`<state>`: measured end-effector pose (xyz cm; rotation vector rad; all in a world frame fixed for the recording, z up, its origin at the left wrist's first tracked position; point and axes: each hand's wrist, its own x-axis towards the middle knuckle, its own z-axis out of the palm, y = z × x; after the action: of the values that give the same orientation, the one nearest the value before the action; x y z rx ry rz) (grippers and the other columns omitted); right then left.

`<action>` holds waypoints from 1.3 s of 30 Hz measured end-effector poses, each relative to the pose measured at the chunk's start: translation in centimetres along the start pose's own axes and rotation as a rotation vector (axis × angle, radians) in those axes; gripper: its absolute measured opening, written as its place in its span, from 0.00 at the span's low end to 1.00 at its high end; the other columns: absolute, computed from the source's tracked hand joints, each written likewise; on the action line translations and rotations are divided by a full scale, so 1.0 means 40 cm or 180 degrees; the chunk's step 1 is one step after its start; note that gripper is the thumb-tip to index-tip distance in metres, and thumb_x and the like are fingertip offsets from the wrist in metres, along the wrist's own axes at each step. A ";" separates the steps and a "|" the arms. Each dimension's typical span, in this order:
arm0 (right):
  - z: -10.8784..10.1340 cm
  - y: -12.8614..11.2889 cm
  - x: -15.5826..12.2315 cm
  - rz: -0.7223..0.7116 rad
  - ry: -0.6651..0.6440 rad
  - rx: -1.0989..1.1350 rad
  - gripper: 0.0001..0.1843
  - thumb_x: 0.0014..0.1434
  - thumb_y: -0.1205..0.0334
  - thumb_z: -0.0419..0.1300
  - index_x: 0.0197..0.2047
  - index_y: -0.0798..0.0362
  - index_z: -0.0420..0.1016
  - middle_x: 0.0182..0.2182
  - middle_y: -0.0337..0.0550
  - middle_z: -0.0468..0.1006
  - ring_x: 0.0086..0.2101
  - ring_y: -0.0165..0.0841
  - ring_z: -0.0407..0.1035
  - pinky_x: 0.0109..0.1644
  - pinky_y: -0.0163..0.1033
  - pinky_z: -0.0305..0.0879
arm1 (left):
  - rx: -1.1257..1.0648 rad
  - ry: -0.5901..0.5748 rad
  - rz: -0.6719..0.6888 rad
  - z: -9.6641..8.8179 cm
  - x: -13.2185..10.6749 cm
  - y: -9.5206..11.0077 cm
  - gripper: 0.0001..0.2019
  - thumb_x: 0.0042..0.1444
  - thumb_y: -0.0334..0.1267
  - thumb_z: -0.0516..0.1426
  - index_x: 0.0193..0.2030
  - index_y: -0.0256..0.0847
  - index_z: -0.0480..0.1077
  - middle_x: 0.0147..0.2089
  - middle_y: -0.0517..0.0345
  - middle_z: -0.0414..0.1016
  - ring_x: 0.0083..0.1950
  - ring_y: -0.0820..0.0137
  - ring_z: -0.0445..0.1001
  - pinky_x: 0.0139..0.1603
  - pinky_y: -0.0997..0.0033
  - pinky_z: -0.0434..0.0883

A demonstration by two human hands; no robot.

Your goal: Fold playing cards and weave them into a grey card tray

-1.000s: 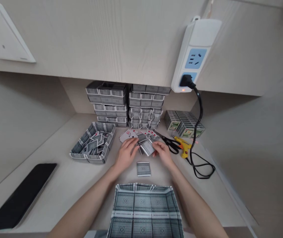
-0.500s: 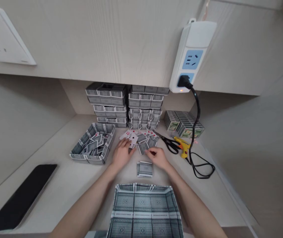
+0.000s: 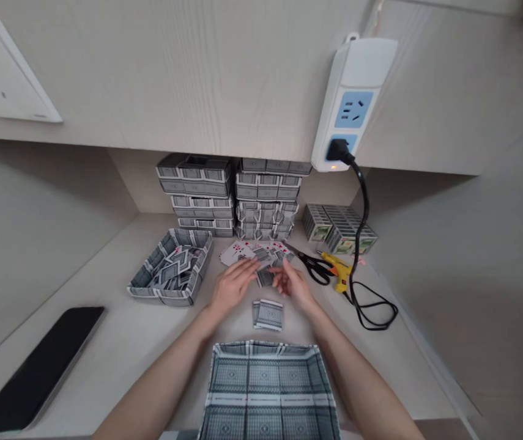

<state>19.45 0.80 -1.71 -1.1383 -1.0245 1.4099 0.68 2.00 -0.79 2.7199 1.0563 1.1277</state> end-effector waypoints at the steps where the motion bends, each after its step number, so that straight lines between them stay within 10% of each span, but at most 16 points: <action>1: 0.000 -0.002 0.000 0.0052 -0.0025 0.0167 0.27 0.49 0.40 0.48 0.29 0.57 0.71 0.16 0.40 0.71 0.13 0.25 0.57 0.14 0.30 0.48 | -0.0076 -0.0093 0.0184 0.000 0.001 0.006 0.17 0.57 0.36 0.46 0.53 0.43 0.60 0.54 0.57 0.65 0.57 0.70 0.59 0.55 0.62 0.62; 9: -0.018 -0.010 -0.002 0.0102 -0.0253 0.0353 0.15 0.46 0.53 0.54 0.25 0.59 0.70 0.21 0.45 0.75 0.14 0.25 0.58 0.13 0.29 0.46 | -0.0146 -0.0422 0.0535 0.008 0.002 0.009 0.18 0.56 0.36 0.47 0.54 0.45 0.58 0.55 0.57 0.63 0.58 0.71 0.58 0.56 0.62 0.61; 20: -0.025 0.005 0.008 -0.0136 0.0258 0.0344 0.12 0.43 0.56 0.60 0.26 0.57 0.68 0.25 0.44 0.76 0.15 0.21 0.56 0.16 0.29 0.48 | 0.0633 -0.0228 -0.0945 0.045 -0.025 -0.056 0.19 0.52 0.38 0.50 0.52 0.35 0.61 0.54 0.44 0.63 0.57 0.61 0.59 0.57 0.55 0.57; 30: -0.025 0.012 0.010 -0.0127 0.0190 0.0284 0.14 0.42 0.54 0.61 0.27 0.57 0.68 0.25 0.43 0.76 0.14 0.22 0.58 0.18 0.30 0.51 | 0.0884 -0.0336 -0.0938 0.028 -0.017 -0.054 0.14 0.55 0.34 0.46 0.46 0.35 0.67 0.48 0.46 0.69 0.52 0.64 0.65 0.54 0.58 0.60; 39: -0.003 0.007 0.003 -0.0125 -0.0051 0.0078 0.17 0.41 0.54 0.61 0.32 0.54 0.62 0.23 0.40 0.75 0.14 0.24 0.61 0.17 0.30 0.55 | 0.0710 0.0499 -0.0571 -0.003 -0.009 -0.014 0.13 0.55 0.32 0.47 0.45 0.37 0.67 0.47 0.51 0.70 0.48 0.67 0.68 0.52 0.63 0.62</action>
<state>19.52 0.88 -2.00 -1.0851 -1.0330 1.3988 0.10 2.20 -1.07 2.6586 1.4993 1.2806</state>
